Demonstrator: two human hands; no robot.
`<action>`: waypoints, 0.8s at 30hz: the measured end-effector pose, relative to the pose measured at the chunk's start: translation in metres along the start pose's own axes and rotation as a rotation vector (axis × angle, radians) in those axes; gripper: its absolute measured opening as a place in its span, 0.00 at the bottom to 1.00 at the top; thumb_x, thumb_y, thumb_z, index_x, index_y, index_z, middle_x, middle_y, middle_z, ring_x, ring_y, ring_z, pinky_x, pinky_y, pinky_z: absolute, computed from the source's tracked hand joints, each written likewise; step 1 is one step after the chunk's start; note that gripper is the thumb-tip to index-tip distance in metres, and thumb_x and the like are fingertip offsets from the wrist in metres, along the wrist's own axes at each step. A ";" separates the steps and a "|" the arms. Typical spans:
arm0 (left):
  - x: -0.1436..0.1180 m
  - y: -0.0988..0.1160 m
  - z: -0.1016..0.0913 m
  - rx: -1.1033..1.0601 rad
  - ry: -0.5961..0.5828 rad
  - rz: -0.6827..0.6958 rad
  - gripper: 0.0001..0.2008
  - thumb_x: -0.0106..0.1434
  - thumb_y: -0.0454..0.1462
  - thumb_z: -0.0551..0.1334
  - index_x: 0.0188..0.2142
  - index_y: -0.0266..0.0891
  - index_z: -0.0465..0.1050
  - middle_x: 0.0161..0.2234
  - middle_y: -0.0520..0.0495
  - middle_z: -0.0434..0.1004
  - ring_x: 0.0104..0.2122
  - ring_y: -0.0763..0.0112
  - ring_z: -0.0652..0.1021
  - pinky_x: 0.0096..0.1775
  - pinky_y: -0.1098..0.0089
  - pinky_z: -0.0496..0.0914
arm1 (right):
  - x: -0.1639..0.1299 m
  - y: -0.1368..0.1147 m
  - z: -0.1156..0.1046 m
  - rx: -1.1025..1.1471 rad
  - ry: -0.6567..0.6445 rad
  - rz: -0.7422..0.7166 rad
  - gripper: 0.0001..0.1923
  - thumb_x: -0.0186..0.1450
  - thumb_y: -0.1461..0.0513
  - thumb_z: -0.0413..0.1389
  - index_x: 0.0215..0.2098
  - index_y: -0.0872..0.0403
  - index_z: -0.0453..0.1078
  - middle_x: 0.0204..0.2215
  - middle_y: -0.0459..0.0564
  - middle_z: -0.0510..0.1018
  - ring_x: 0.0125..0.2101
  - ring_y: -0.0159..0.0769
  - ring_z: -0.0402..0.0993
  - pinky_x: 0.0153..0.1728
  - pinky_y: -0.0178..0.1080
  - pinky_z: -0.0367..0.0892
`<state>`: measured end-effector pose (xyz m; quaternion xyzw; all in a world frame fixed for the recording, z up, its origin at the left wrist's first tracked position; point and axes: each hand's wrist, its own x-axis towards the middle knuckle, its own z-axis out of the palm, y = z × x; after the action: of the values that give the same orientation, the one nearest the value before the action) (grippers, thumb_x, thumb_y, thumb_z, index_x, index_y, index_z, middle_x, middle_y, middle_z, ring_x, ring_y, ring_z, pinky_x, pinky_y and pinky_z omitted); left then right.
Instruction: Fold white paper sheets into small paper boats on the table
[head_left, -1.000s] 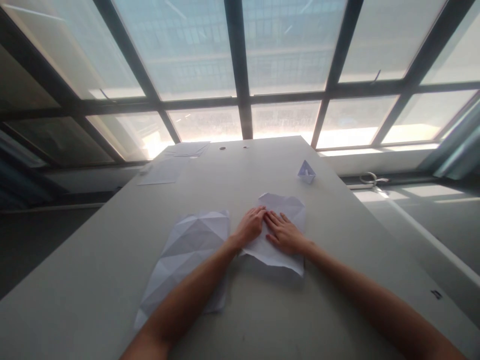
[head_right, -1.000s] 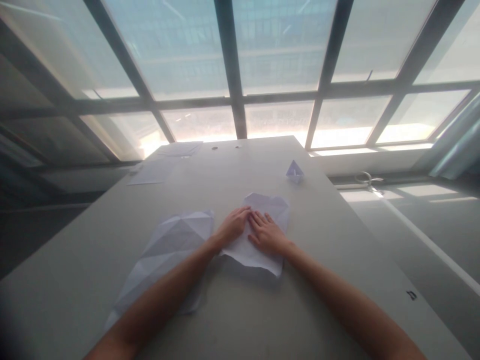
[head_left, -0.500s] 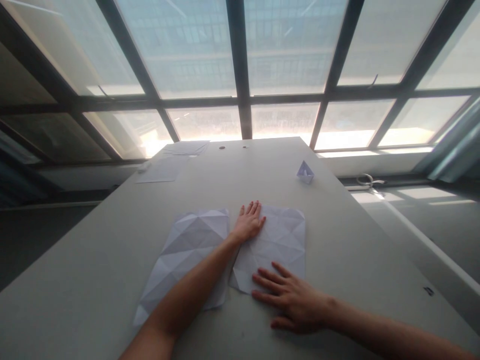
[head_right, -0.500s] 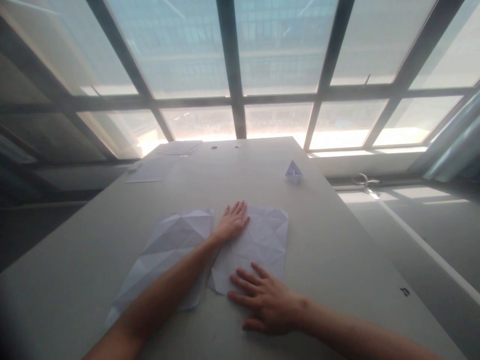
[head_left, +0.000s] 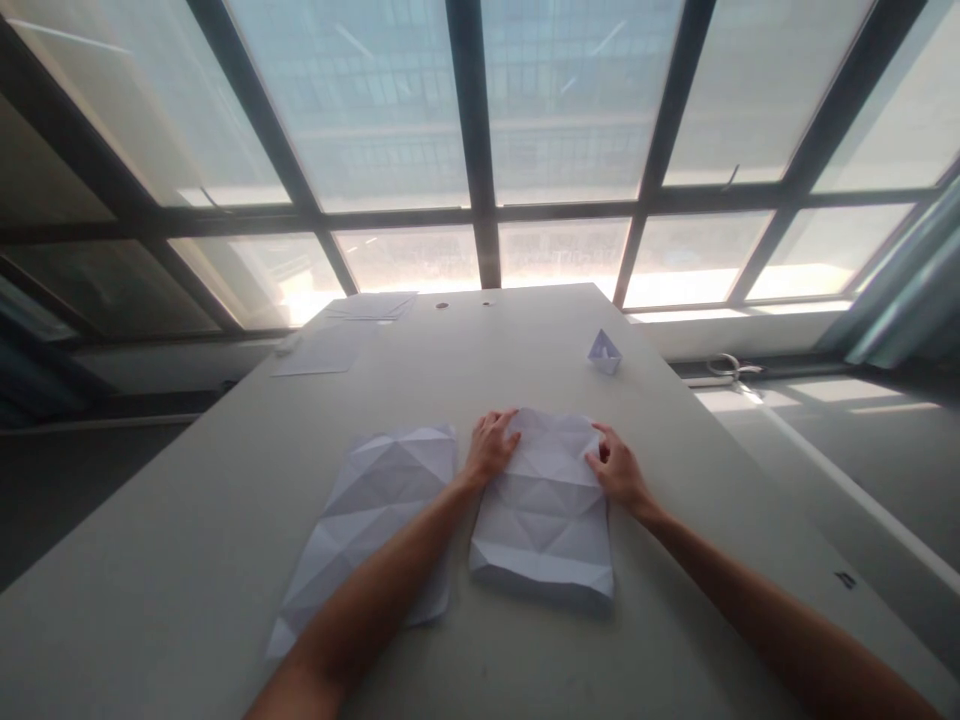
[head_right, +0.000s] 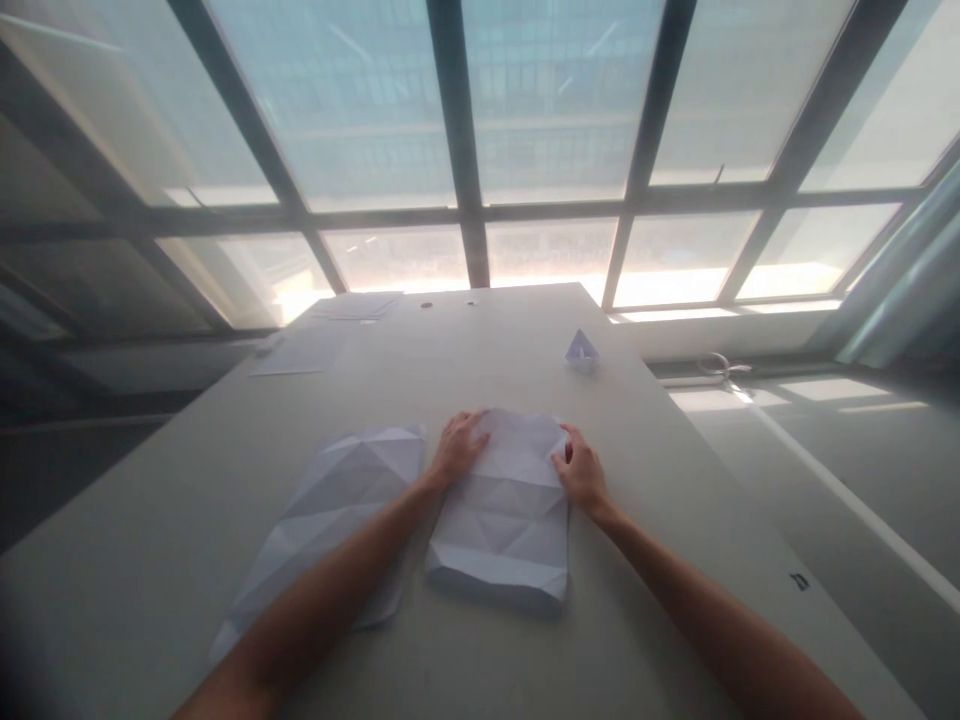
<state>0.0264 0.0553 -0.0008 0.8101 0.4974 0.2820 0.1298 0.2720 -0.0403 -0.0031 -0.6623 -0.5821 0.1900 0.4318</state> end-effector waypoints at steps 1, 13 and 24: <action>0.002 0.000 -0.002 -0.070 0.008 -0.002 0.23 0.64 0.34 0.60 0.58 0.42 0.68 0.48 0.44 0.73 0.49 0.62 0.73 0.55 0.62 0.65 | -0.001 -0.003 0.001 0.047 0.010 -0.037 0.26 0.60 0.57 0.54 0.56 0.55 0.66 0.29 0.47 0.74 0.28 0.37 0.71 0.33 0.38 0.68; 0.009 0.025 -0.079 -0.321 0.082 -0.087 0.31 0.56 0.35 0.69 0.59 0.32 0.67 0.57 0.37 0.64 0.58 0.60 0.68 0.62 0.63 0.58 | 0.024 -0.045 0.000 0.366 0.036 -0.018 0.18 0.58 0.55 0.57 0.42 0.57 0.76 0.36 0.55 0.79 0.33 0.39 0.72 0.29 0.36 0.68; -0.060 -0.051 -0.226 -0.574 0.029 -0.394 0.39 0.50 0.48 0.73 0.58 0.35 0.69 0.54 0.36 0.72 0.53 0.51 0.74 0.51 0.59 0.70 | 0.024 -0.151 0.101 0.504 -0.328 -0.035 0.16 0.59 0.62 0.57 0.44 0.56 0.77 0.41 0.55 0.80 0.36 0.39 0.76 0.36 0.39 0.72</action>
<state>-0.1643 0.0114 0.1369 0.6247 0.5464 0.3915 0.3973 0.1107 0.0102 0.0669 -0.4844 -0.5901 0.4255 0.4858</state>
